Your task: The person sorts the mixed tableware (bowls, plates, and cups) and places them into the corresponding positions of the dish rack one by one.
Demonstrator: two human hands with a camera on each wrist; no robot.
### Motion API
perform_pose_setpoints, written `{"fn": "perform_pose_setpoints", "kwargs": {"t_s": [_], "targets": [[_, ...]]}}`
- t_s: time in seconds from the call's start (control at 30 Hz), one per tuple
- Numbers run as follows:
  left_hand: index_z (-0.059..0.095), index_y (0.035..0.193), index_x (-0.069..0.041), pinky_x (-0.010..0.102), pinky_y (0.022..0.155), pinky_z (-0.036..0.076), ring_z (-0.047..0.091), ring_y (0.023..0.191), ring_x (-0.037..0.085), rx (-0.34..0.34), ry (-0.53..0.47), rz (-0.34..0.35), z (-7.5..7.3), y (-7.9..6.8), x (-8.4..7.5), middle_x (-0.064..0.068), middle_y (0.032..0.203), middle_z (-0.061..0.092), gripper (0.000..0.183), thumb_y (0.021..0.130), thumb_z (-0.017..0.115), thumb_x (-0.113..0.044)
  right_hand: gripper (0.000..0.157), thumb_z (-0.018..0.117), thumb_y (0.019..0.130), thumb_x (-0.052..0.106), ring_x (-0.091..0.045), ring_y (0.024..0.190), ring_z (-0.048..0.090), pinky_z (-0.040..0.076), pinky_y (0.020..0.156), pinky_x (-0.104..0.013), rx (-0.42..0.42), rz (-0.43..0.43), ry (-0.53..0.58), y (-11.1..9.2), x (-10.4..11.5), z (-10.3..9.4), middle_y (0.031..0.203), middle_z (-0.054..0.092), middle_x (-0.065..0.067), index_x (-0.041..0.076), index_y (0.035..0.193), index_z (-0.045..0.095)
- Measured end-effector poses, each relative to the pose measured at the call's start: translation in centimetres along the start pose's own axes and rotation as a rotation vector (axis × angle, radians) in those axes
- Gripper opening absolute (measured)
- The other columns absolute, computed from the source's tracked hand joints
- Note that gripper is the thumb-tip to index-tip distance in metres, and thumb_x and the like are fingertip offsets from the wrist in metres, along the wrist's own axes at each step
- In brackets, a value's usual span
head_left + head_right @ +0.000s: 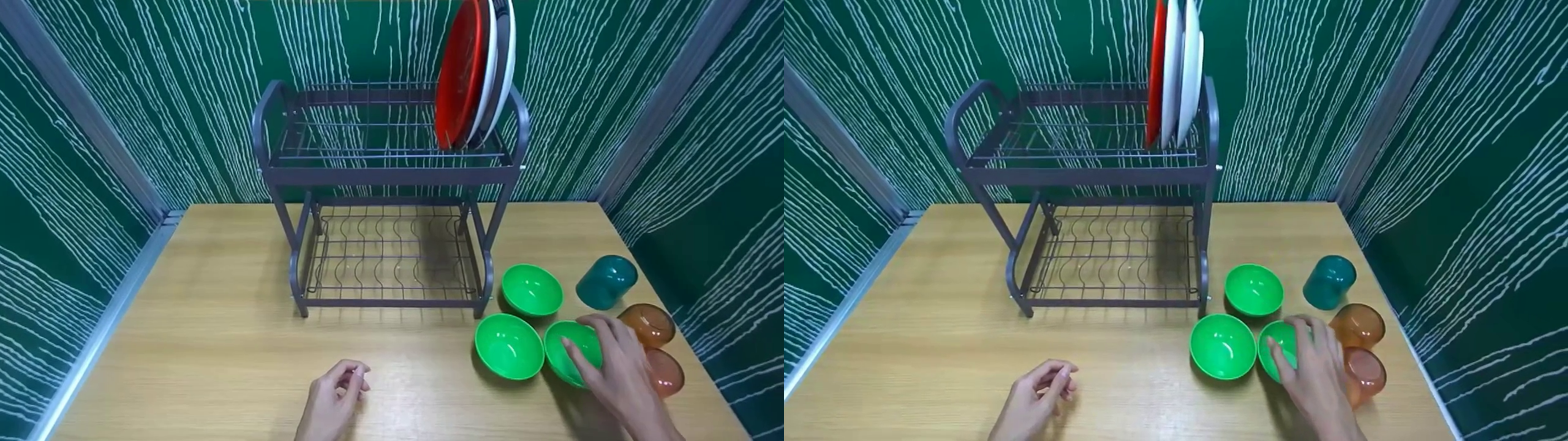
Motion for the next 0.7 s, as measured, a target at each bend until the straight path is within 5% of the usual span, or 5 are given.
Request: {"fn": "perform_pose_setpoints", "kwargs": {"t_s": [0.43,0.7], "targets": [[0.068,0.108,0.004,0.032,0.067,0.06,0.069,0.074,0.023,0.016,0.007,-0.066,-0.1,0.1,0.3,0.003,0.083,0.069,0.016,0.105,0.056,-0.007,0.042,0.074,0.095,0.02,-0.049,0.115,0.04,0.043,0.089,-0.068,0.022,0.215,-0.069,-1.5,-4.0,-2.0,0.132,0.049,-0.03,-0.002,0.128,0.059],[0.068,0.106,0.004,0.026,0.065,0.058,0.069,0.072,0.023,0.005,0.003,-0.059,0.1,0.0,0.3,0.004,0.081,0.07,0.016,0.105,0.057,-0.008,0.064,0.063,0.102,0.042,-0.057,0.129,0.025,0.024,0.106,-0.077,0.118,0.398,-0.059,-2.4,-7.6,-2.5,0.149,0.034,-0.036,-0.006,0.142,0.047]]}}
Point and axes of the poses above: each hand's wrist, its own y-axis towards the middle knuckle, its own z-axis out of the palm, x = y × z, the point moved 8 cm from there along y, towards the middle knuckle
